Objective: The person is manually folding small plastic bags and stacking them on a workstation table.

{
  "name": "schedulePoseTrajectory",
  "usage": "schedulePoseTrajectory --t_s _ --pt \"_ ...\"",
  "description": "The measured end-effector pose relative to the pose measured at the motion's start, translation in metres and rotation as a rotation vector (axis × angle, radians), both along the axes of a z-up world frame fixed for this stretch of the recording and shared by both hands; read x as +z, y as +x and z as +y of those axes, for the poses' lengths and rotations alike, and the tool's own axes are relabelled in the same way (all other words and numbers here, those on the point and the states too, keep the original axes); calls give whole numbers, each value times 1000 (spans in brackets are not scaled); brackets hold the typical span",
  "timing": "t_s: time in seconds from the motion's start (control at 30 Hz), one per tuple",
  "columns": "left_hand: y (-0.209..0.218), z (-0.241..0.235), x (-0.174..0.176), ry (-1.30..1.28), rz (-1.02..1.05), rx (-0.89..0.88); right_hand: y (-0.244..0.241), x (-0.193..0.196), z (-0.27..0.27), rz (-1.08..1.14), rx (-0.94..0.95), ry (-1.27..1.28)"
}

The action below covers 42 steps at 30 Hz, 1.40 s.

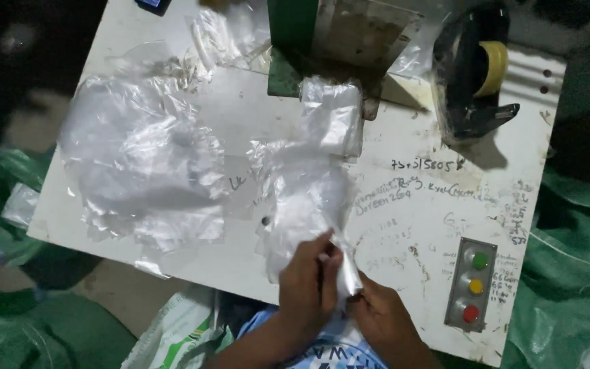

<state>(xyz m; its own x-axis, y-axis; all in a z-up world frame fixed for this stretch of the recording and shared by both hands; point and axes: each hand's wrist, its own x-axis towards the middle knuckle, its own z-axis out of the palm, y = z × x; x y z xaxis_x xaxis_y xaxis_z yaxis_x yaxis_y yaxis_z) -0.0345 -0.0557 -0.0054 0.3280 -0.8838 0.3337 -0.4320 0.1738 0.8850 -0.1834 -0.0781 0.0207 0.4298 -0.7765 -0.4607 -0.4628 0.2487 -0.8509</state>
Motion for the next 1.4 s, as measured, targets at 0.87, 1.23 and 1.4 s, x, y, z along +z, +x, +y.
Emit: schedulePoseTrajectory --t_s 0.87,1.23,1.4 --pt "-23 -27 -47 5 -870 -394 -54 -45 -34 426 -164 -203" --pt "-19 -71 -46 180 -611 -501 -70 -76 25 592 448 -1203" --pt "-19 -71 -55 139 -588 -509 -84 -65 22 380 238 -907"
